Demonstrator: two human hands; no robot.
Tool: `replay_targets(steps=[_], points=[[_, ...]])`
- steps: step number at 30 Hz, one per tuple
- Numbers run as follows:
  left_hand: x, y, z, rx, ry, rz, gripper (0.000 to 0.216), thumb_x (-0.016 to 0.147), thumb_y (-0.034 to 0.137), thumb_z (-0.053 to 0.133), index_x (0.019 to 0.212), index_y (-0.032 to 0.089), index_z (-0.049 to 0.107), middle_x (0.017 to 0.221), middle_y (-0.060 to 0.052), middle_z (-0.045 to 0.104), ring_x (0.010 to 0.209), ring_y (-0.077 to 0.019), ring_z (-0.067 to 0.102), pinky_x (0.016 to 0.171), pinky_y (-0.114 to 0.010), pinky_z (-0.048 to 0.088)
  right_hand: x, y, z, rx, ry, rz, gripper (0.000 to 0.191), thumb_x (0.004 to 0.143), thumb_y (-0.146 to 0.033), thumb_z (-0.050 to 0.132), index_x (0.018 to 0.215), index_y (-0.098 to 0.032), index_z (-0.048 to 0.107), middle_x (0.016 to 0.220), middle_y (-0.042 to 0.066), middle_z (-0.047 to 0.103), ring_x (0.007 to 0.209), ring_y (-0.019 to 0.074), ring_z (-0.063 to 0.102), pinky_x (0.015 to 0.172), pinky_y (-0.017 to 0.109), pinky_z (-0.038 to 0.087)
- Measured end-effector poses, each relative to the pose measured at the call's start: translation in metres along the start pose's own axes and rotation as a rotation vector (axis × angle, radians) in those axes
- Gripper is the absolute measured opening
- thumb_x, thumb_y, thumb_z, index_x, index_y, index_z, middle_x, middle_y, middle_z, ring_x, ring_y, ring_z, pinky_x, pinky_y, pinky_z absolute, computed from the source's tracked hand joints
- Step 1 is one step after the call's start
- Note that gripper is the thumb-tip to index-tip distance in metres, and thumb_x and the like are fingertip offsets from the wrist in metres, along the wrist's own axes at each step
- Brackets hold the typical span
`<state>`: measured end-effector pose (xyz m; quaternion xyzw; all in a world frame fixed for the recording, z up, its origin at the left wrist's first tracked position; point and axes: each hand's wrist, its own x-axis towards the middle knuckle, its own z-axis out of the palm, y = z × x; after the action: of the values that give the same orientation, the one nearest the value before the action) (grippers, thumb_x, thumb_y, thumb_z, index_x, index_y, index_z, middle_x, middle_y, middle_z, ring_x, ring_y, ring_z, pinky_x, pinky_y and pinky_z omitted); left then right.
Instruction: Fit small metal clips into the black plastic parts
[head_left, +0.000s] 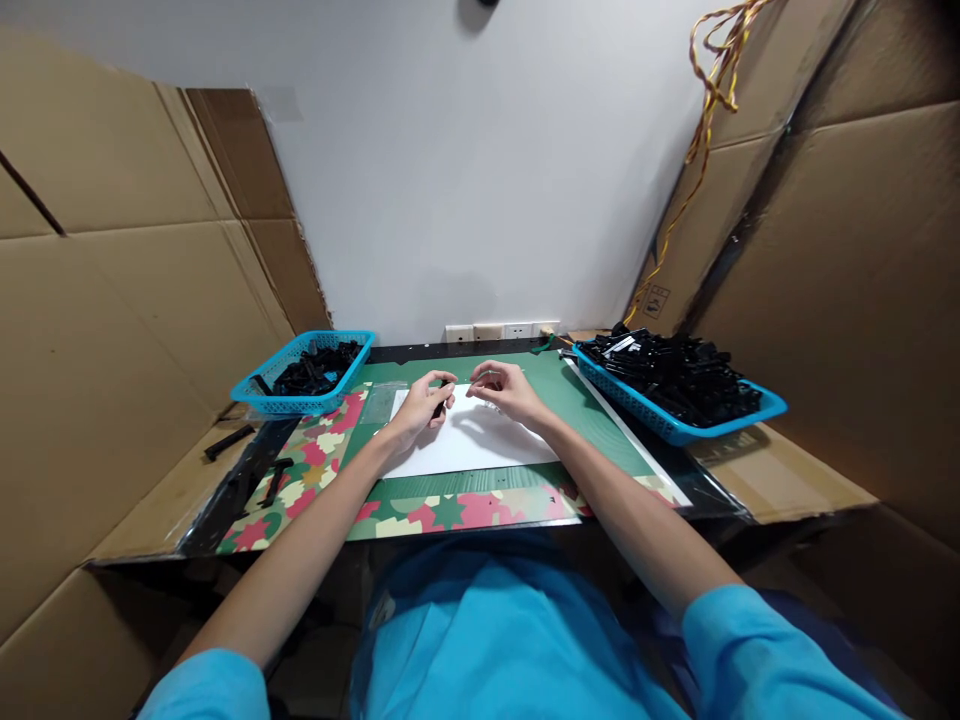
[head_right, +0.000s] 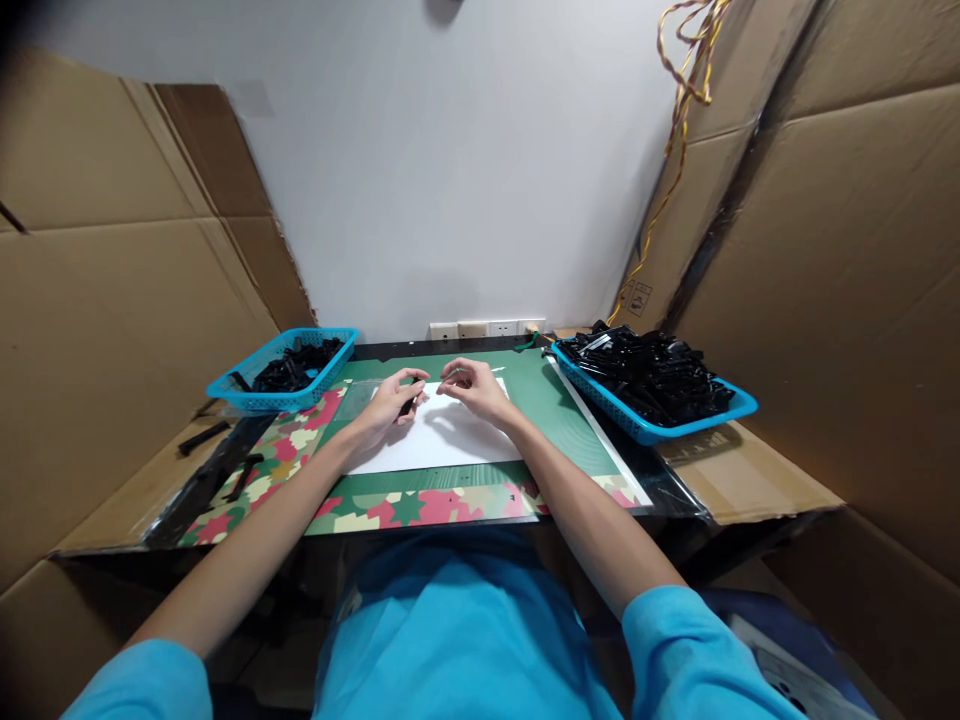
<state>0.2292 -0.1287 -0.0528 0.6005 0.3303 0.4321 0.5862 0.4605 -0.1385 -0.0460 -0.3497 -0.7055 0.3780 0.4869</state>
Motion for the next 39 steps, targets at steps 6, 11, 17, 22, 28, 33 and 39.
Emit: replay_targets(steps=[6,11,17,22,28,33,39], points=[[0.000,0.001,0.003,0.134,0.003,0.091,0.044,0.085,0.052,0.086,0.108,0.016,0.075,0.070,-0.001,0.063,0.044,-0.0067,0.041,0.040,-0.021,0.028,0.000,-0.003,0.001,-0.140,-0.034,-0.076,0.032,0.093,-0.048,0.077,0.103,-0.017,0.081,0.088,0.007,0.079,0.069,0.0162,0.059,0.061,0.030,0.041],[-0.003,0.005,0.007,0.180,-0.025,0.088,0.044,0.086,0.056,0.084,0.103,0.017,0.077,0.067,-0.002,0.064,0.044,-0.0087,0.043,0.040,-0.023,0.028,-0.002,-0.006,0.003,-0.044,-0.049,-0.053,0.039,0.092,-0.046,0.079,0.120,-0.019,0.076,0.093,0.009,0.081,0.078,0.0210,0.069,0.068,0.032,0.050],[-0.006,0.006,0.009,0.227,-0.027,0.100,0.044,0.087,0.058,0.082,0.103,0.018,0.077,0.066,-0.002,0.064,0.045,-0.0100,0.045,0.041,-0.022,0.030,-0.004,-0.007,0.005,0.002,-0.069,-0.030,0.035,0.091,-0.040,0.081,0.118,-0.020,0.073,0.093,0.009,0.081,0.088,0.0241,0.076,0.077,0.035,0.056],[-0.006,0.006,0.007,0.250,-0.045,0.124,0.044,0.089,0.060,0.078,0.102,0.017,0.075,0.066,-0.002,0.064,0.045,-0.0099,0.045,0.042,-0.022,0.030,-0.004,-0.006,0.006,-0.012,-0.063,-0.016,0.034,0.090,-0.039,0.081,0.117,-0.020,0.071,0.092,0.008,0.081,0.087,0.0240,0.076,0.078,0.036,0.057],[-0.005,0.005,0.007,0.315,-0.029,0.180,0.040,0.087,0.055,0.082,0.100,0.017,0.075,0.065,-0.002,0.064,0.050,-0.0111,0.049,0.045,-0.022,0.034,-0.004,-0.005,0.006,-0.081,-0.076,-0.042,0.033,0.092,-0.039,0.079,0.116,-0.019,0.072,0.091,0.008,0.081,0.081,0.0217,0.072,0.070,0.031,0.051],[-0.002,0.002,0.006,0.166,0.026,0.070,0.042,0.087,0.055,0.081,0.100,0.017,0.070,0.062,0.002,0.060,0.042,-0.0076,0.040,0.040,-0.020,0.024,-0.004,-0.004,0.006,-0.314,-0.006,-0.174,0.021,0.095,-0.037,0.075,0.108,-0.020,0.076,0.092,0.006,0.079,0.073,0.0174,0.063,0.064,0.028,0.044],[-0.003,0.005,0.007,0.109,0.006,0.034,0.041,0.087,0.053,0.082,0.101,0.017,0.068,0.064,0.003,0.058,0.042,-0.0063,0.039,0.040,-0.020,0.022,-0.010,-0.002,0.010,-0.564,0.068,-0.347,0.014,0.103,-0.030,0.067,0.101,-0.023,0.078,0.098,0.007,0.076,0.082,0.0187,0.066,0.070,0.028,0.044]])
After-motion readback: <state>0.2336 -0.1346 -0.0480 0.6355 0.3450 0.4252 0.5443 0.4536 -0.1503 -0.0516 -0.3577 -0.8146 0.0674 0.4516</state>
